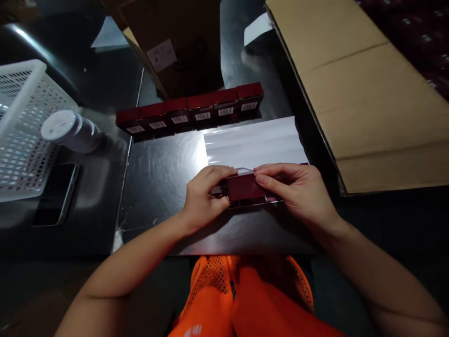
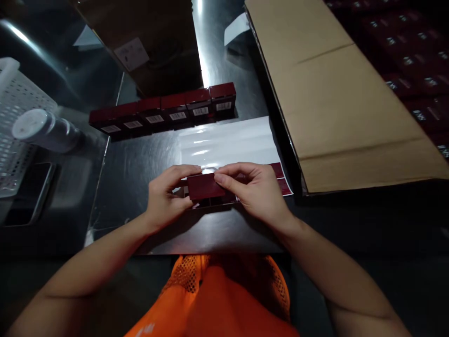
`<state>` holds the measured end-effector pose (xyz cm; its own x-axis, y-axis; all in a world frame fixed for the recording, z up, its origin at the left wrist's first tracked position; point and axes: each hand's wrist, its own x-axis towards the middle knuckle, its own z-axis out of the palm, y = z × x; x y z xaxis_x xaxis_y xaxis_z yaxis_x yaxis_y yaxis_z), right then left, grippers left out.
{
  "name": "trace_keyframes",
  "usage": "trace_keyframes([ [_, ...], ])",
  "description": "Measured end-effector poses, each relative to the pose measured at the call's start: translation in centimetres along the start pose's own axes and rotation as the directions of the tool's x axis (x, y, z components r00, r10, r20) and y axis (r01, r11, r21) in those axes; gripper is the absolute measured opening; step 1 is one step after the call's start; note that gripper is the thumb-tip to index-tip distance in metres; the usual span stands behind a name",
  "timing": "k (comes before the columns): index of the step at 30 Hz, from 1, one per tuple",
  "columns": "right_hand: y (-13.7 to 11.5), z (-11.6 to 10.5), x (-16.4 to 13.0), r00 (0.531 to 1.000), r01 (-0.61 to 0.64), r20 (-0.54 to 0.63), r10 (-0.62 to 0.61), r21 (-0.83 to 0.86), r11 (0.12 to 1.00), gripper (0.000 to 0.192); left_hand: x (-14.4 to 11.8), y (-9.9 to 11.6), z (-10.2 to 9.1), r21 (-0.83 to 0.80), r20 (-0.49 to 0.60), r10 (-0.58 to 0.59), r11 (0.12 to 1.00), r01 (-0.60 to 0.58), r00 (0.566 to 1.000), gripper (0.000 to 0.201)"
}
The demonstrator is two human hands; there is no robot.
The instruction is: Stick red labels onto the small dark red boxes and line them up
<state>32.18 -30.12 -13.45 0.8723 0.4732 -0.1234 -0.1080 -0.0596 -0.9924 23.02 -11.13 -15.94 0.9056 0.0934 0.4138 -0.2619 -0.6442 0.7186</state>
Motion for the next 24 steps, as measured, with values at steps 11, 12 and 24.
trace_keyframes([
  [11, -0.1, 0.2, -0.1, 1.0, 0.007, -0.01, -0.007, -0.016, 1.0, 0.023, -0.1, 0.0, 0.0, 0.009, -0.004, 0.009, 1.0, -0.009, 1.0, 0.031],
  [12, -0.1, 0.2, -0.1, 1.0, 0.007, -0.012, -0.007, -0.015, 1.0, 0.022, 0.0, 0.0, 0.0, 0.01, -0.004, 0.007, 1.0, -0.007, 1.0, 0.031],
  [24, 0.7, 1.1, -0.7, 0.986, 0.123, -0.097, -0.136, -0.129, 0.984, 0.018, -0.2, 0.3, 0.1, 0.029, -0.011, -0.008, 1.0, 0.008, 1.0, 0.032],
])
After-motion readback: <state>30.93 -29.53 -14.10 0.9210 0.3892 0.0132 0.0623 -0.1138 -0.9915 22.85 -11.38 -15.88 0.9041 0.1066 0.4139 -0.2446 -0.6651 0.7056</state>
